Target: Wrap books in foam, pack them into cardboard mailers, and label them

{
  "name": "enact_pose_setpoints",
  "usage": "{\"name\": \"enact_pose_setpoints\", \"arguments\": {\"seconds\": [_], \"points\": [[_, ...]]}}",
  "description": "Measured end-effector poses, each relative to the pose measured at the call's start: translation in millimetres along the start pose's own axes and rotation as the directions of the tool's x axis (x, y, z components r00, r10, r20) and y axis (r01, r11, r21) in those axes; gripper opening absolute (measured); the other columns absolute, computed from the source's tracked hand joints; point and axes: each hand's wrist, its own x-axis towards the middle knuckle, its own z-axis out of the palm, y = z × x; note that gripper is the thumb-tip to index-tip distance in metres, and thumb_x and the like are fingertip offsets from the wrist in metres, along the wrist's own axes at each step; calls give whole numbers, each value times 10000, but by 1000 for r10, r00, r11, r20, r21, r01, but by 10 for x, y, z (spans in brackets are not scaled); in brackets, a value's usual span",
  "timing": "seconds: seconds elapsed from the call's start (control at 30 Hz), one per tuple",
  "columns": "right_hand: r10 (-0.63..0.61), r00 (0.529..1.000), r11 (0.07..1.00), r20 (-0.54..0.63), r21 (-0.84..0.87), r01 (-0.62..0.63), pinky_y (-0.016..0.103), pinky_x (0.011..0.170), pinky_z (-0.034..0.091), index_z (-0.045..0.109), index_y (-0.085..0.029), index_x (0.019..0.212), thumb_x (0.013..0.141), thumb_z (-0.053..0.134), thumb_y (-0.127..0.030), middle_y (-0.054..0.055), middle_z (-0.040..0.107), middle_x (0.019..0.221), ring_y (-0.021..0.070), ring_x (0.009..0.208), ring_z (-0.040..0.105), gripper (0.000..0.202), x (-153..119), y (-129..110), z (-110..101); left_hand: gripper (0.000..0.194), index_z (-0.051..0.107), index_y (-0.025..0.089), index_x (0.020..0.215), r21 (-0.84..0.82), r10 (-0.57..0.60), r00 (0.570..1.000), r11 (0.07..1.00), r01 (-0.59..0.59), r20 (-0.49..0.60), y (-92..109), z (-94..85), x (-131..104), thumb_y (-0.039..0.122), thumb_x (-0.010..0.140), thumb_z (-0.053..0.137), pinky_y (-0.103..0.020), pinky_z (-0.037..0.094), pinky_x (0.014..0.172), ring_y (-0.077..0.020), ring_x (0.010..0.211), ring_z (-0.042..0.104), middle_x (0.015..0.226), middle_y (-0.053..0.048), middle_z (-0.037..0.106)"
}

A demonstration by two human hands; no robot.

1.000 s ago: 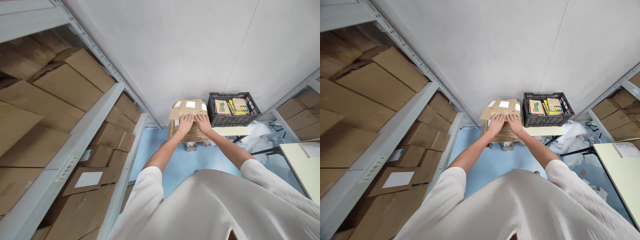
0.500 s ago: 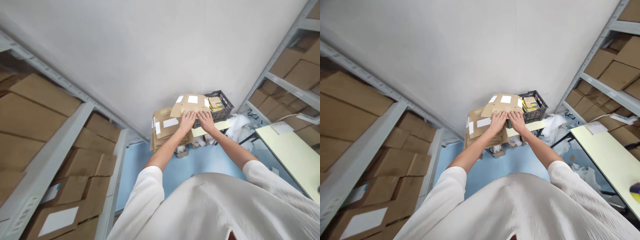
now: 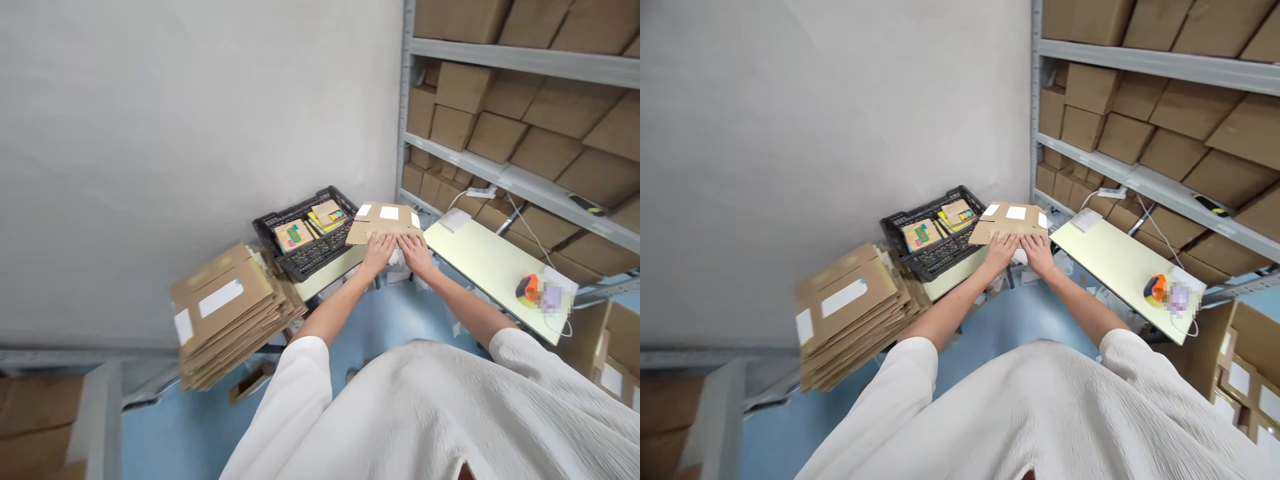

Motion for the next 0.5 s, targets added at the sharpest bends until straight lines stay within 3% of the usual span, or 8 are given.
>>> {"name": "enact_pose_setpoints", "arguments": {"seconds": [0.13, 0.27, 0.5], "points": [[108, 994, 988, -9, -110, -108, 565, 1280, 283, 489, -146, 1704, 1084, 385, -155, 185, 570, 1687, 377, 1532, 459, 629, -439, 711, -158, 593, 628, 217, 1600, 105, 145, 983, 982, -158, 116, 485, 515, 535, 119, 1044, 448, -648, 169, 1413, -330, 1591, 518, 1657, -169, 613], [221, 975, 953, -28, -205, -223, 547, 1251, 313, 477, -131, 1706, 1088, 404, -166, 199, 571, 1682, 379, 1496, 480, 623, -861, 1263, -245, 639, 558, 229, 1668, 248, 284, 923, 904, -348, 259, 868, 1011, 972, 119, 1055, 416, -646, 238, 1399, -319, 1597, 516, 1699, -152, 572], [452, 892, 857, 0, -277, -435, 532, 1213, 330, 501, -121, 1691, 1086, 374, -145, 202, 575, 1676, 377, 1473, 492, 619, -1339, 1906, -273, 621, 572, 221, 1657, 178, 453, 803, 818, -547, 387, 1232, 1789, 1630, 118, 1069, 402, -621, 257, 1395, -322, 1612, 496, 1703, -162, 565]]}}
